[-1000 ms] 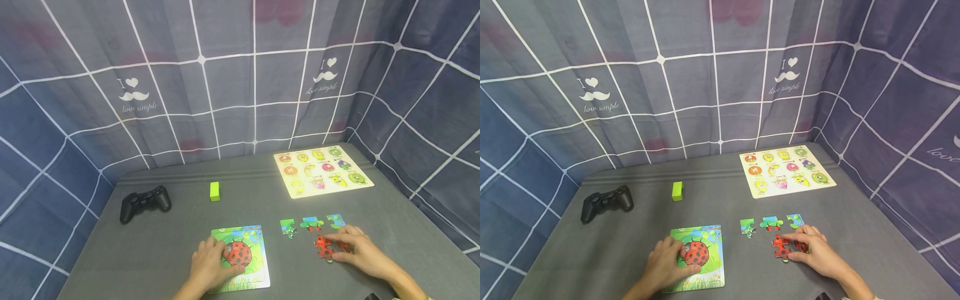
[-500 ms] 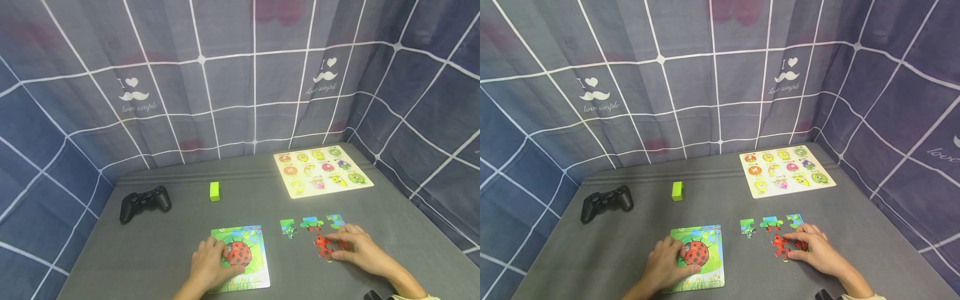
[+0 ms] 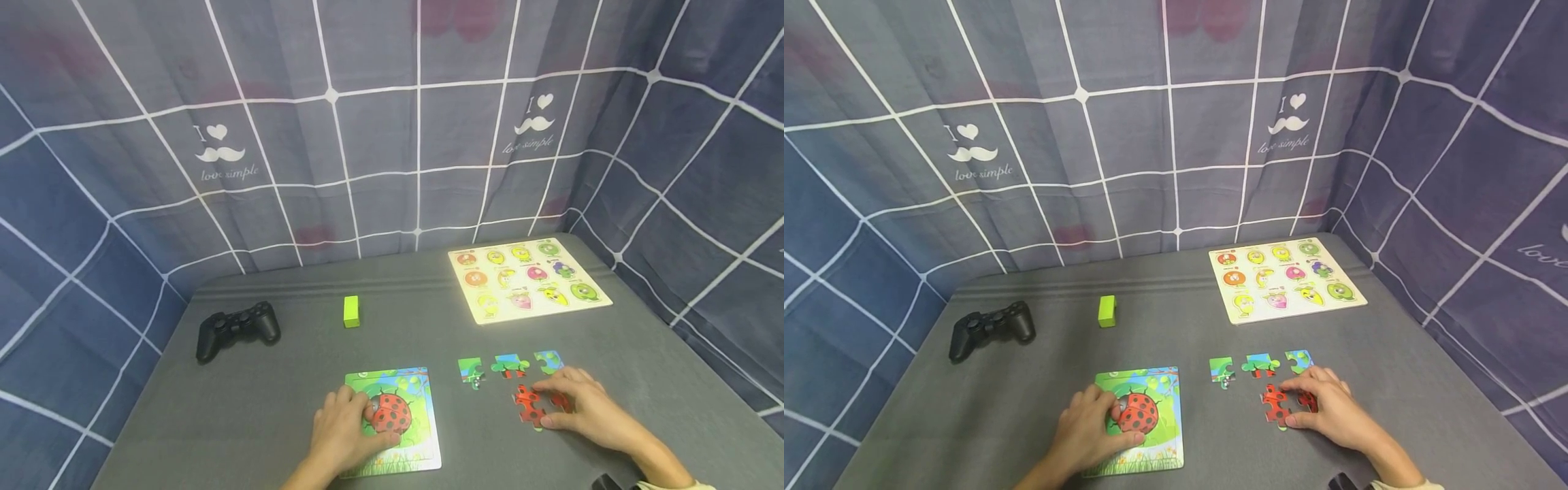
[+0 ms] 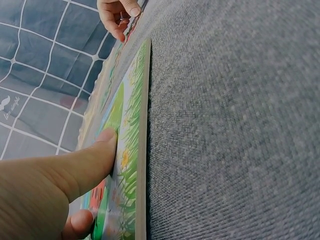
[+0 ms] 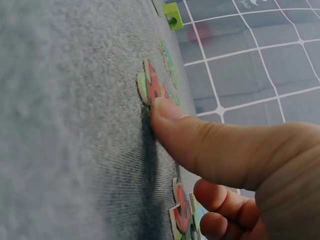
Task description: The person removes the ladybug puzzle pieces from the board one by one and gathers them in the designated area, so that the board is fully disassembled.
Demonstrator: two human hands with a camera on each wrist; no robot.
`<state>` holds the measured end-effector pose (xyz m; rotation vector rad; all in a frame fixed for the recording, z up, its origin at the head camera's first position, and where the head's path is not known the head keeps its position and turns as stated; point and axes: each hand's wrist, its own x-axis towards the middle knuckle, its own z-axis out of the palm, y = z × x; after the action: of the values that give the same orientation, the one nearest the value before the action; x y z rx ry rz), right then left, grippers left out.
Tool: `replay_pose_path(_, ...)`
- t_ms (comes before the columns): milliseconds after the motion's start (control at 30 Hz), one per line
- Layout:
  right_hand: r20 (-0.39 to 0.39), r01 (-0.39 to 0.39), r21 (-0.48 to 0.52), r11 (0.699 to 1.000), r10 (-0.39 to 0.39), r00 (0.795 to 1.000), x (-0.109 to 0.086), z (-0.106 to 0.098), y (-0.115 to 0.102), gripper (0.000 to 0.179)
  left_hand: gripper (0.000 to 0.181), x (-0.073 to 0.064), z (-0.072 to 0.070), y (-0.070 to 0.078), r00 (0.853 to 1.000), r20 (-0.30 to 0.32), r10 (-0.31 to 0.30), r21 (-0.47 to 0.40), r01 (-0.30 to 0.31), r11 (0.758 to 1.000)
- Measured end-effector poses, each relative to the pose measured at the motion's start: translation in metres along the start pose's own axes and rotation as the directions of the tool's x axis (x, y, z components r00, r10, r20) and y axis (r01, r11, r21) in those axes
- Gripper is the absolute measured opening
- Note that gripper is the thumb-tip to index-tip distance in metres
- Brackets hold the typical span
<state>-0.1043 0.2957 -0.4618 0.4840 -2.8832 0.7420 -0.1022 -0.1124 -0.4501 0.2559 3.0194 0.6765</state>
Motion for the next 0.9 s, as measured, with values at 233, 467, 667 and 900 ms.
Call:
replay_pose_path(233, 0.041, -0.044, 0.021, 0.999, 0.043, 0.998, 0.001, 0.0, -0.003, 0.047, 0.054, 0.0, 0.001, -0.001, 1.0, -0.002, 0.002, 0.002, -0.002, 1.0)
replay_pose_path(467, 0.028, -0.033, 0.022, 0.999, 0.033, 0.999, 0.001, 0.001, -0.002, 0.047, 0.054, 0.0, 0.0, 0.0, 1.0, -0.006, 0.002, 0.011, -0.002, 1.0)
replay_pose_path(667, -0.034, 0.005, -0.019, 1.0, -0.005, 0.999, -0.005, 0.001, -0.001, 0.044, 0.054, 0.001, 0.003, 0.001, 1.0, -0.003, 0.019, 0.007, -0.019, 1.0)
replay_pose_path(900, -0.04, 0.253, -0.009, 0.968, -0.253, 0.967, 0.03, 0.007, -0.06, 0.034, 0.056, 0.002, 0.006, -0.002, 1.0, -0.015, 0.007, 0.013, -0.007, 1.0)
